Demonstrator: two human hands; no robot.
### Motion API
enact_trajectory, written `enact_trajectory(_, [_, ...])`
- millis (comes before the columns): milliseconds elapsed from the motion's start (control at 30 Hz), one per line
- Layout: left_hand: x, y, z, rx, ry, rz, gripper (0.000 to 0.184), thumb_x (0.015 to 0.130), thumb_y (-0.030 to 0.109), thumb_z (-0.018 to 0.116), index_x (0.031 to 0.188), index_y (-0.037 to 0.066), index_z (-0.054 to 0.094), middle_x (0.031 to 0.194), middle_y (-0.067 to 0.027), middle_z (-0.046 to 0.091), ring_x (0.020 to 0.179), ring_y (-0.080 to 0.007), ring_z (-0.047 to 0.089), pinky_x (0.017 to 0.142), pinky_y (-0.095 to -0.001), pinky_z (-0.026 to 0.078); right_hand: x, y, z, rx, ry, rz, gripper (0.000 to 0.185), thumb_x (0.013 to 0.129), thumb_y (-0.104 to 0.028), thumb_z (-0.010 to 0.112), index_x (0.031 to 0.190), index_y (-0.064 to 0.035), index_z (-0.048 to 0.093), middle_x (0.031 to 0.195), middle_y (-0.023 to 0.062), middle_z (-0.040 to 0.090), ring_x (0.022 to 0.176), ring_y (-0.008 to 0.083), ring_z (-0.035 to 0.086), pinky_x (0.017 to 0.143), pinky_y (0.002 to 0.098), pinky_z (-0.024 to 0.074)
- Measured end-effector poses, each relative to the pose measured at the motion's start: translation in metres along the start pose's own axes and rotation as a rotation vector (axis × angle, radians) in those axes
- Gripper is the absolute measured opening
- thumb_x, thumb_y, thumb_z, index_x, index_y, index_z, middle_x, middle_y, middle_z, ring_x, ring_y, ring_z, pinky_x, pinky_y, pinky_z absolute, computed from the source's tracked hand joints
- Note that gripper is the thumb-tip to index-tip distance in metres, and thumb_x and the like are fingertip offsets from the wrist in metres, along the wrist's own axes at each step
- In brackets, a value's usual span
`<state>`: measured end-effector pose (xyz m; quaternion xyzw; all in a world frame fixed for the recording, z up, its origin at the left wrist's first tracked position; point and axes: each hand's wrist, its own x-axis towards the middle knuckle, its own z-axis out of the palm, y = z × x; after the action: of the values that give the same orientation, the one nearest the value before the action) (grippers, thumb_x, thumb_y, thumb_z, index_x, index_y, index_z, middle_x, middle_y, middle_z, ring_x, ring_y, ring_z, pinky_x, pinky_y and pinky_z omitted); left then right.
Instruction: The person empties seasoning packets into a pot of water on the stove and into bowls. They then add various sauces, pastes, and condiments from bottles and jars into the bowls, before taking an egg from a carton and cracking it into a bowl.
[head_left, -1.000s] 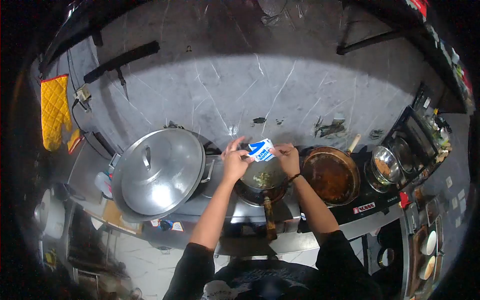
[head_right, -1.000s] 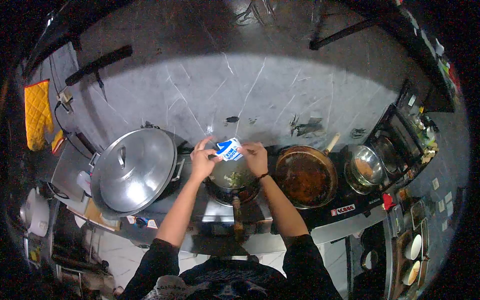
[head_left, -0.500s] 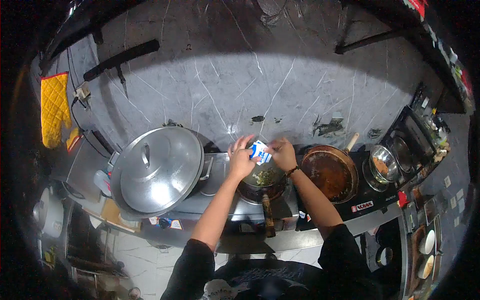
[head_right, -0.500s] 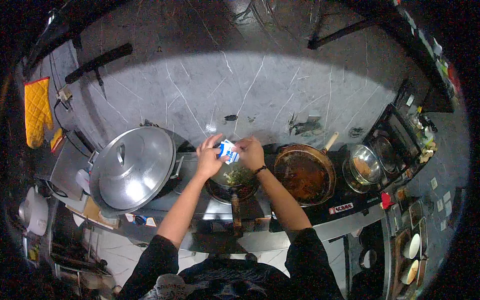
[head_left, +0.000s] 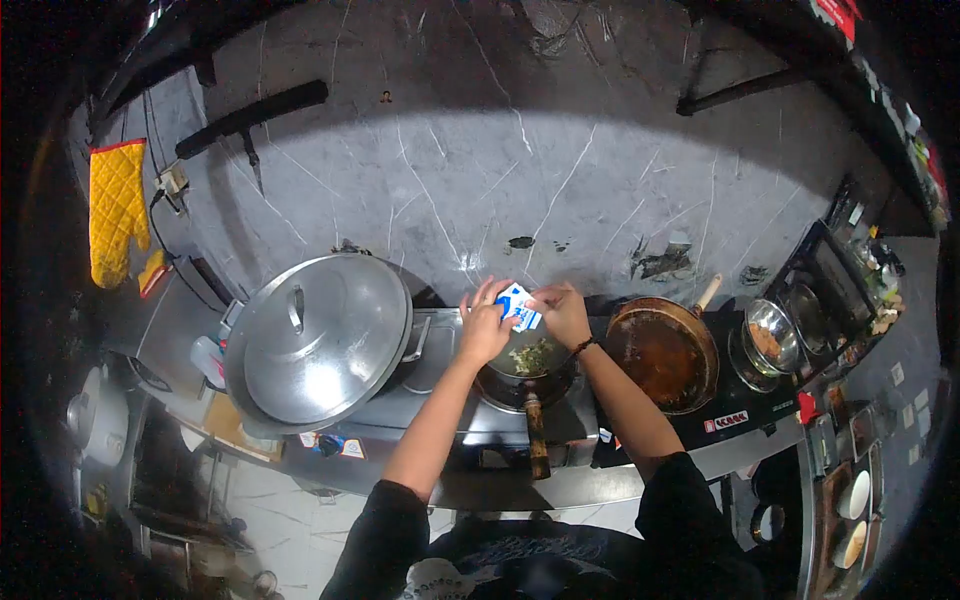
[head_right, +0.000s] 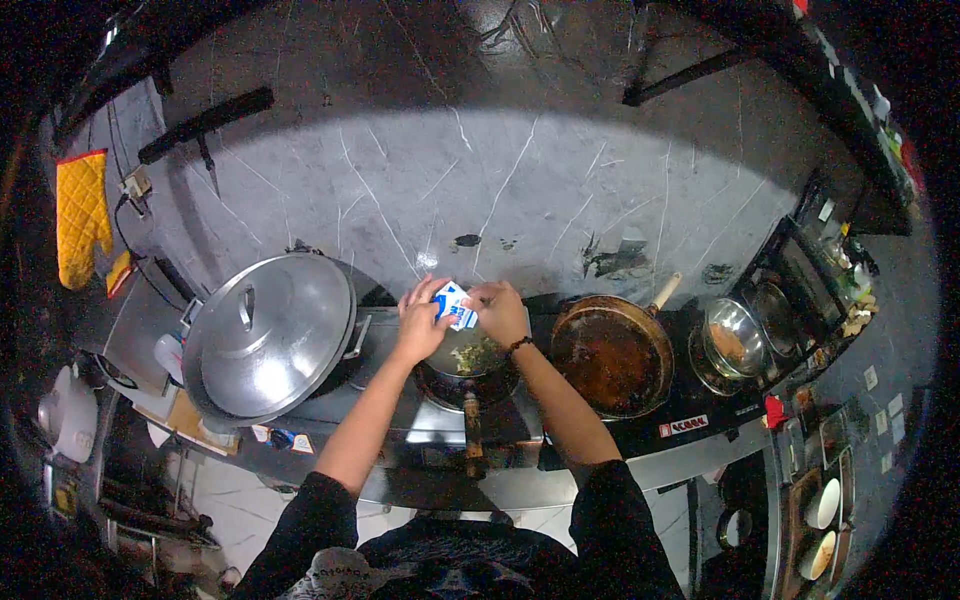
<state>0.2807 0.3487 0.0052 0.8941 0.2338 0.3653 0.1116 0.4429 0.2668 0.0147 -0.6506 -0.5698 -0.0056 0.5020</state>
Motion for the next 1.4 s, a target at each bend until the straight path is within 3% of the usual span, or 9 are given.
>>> enact_trajectory(100, [0.000,-0.002,0.004,-0.009,-0.022,-0.029,0.031,0.075,0.030,0.069,0.088,0.002,0.069,0.129,-0.0019,0.049,0.130,-0.0261,0.035,0.104,-0.0558,0.022,0.001,0.003,0.003,-0.017,0.010,0.003,0.018,0.075,-0.024,0.071,0.076,-0.0061,0.071,0.081,0.0073,0.069,0.079,0.0228,0.059,0.082,0.0345,0.0392])
enact_trajectory(333, [-0.002,0.024,-0.018,0.012,0.177,-0.165,0.036,0.068,0.031,0.077,0.092,0.005,0.069,0.111,-0.0061,0.056,0.109,-0.0241,0.048,0.093,-0.0474,0.033,0.001,-0.005,-0.006,-0.031,0.058,-0.043,0.019,0.071,-0.024,0.073,0.078,-0.0061,0.072,0.082,0.0109,0.068,0.079,0.0277,0.061,0.075,0.0356,0.0471])
enact_trajectory(400, [0.001,0.023,-0.020,0.016,0.227,-0.210,0.038,0.067,0.028,0.079,0.095,0.005,0.068,0.102,-0.0063,0.059,0.101,-0.0221,0.053,0.089,-0.0433,0.038,0.001,-0.010,-0.017,0.086,0.069,0.177,0.020,0.071,-0.021,0.074,0.080,-0.0036,0.071,0.080,0.0118,0.068,0.071,0.0248,0.062,0.068,0.0327,0.0473])
enact_trajectory(500, [0.000,-0.006,0.005,-0.702,0.037,-0.339,0.028,0.068,0.005,0.077,0.093,0.004,0.064,0.076,-0.0071,0.065,0.067,-0.0144,0.061,0.065,-0.0269,0.047,0.004,0.005,-0.016,0.247,0.045,0.217,0.020,0.074,-0.017,0.073,0.082,0.0006,0.070,0.077,0.0113,0.068,0.069,0.0178,0.062,0.063,0.0294,0.0463])
enact_trajectory(900, [0.005,0.008,0.004,-0.645,0.117,-0.377,0.047,0.072,-0.008,0.070,0.103,0.007,0.039,0.074,-0.0055,0.063,0.072,-0.0106,0.059,0.066,-0.0239,0.046,-0.006,0.005,-0.002,0.292,0.164,0.169,0.022,0.075,-0.020,0.073,0.079,0.0013,0.069,0.077,0.0103,0.068,0.074,0.0177,0.063,0.068,0.0288,0.0468])
enact_trajectory(1133, [0.006,-0.009,0.013,-0.742,0.131,-0.380,0.044,0.070,-0.004,0.072,0.101,0.007,0.043,0.073,-0.0058,0.063,0.067,-0.0135,0.060,0.065,-0.0278,0.047,-0.009,0.006,-0.008,0.251,0.136,0.194,0.022,0.075,-0.022,0.073,0.078,-0.0005,0.069,0.081,0.0110,0.068,0.075,0.0225,0.062,0.069,0.0319,0.0468])
enact_trajectory(1267, [0.005,-0.022,0.012,-0.826,-0.010,-0.295,0.041,0.070,-0.005,0.073,0.102,0.005,0.049,0.076,-0.0055,0.064,0.073,-0.0118,0.060,0.070,-0.0266,0.047,-0.013,-0.003,-0.012,0.142,0.108,0.067,0.023,0.075,-0.024,0.072,0.078,-0.0006,0.068,0.081,0.0117,0.068,0.076,0.0247,0.062,0.070,0.0332,0.0471])
enact_trajectory(1333, [0.001,-0.030,0.007,-1.018,-0.297,-0.315,0.045,0.071,-0.005,0.073,0.110,0.005,0.052,0.088,-0.0043,0.063,0.083,-0.0124,0.061,0.076,-0.0284,0.049,-0.011,-0.005,-0.020,0.069,0.084,0.073,0.024,0.076,-0.025,0.071,0.078,-0.0013,0.069,0.083,0.0114,0.068,0.077,0.0252,0.063,0.073,0.0341,0.0473])
enact_trajectory(1400, [0.003,-0.025,0.002,-0.958,-0.270,-0.249,0.035,0.073,0.007,0.076,0.104,0.005,0.061,0.088,-0.0041,0.065,0.080,-0.0123,0.061,0.070,-0.0268,0.048,-0.007,-0.001,-0.019,0.203,-0.046,0.013,0.024,0.077,-0.027,0.070,0.079,-0.0031,0.070,0.085,0.0106,0.069,0.080,0.0255,0.062,0.075,0.0343,0.0471])
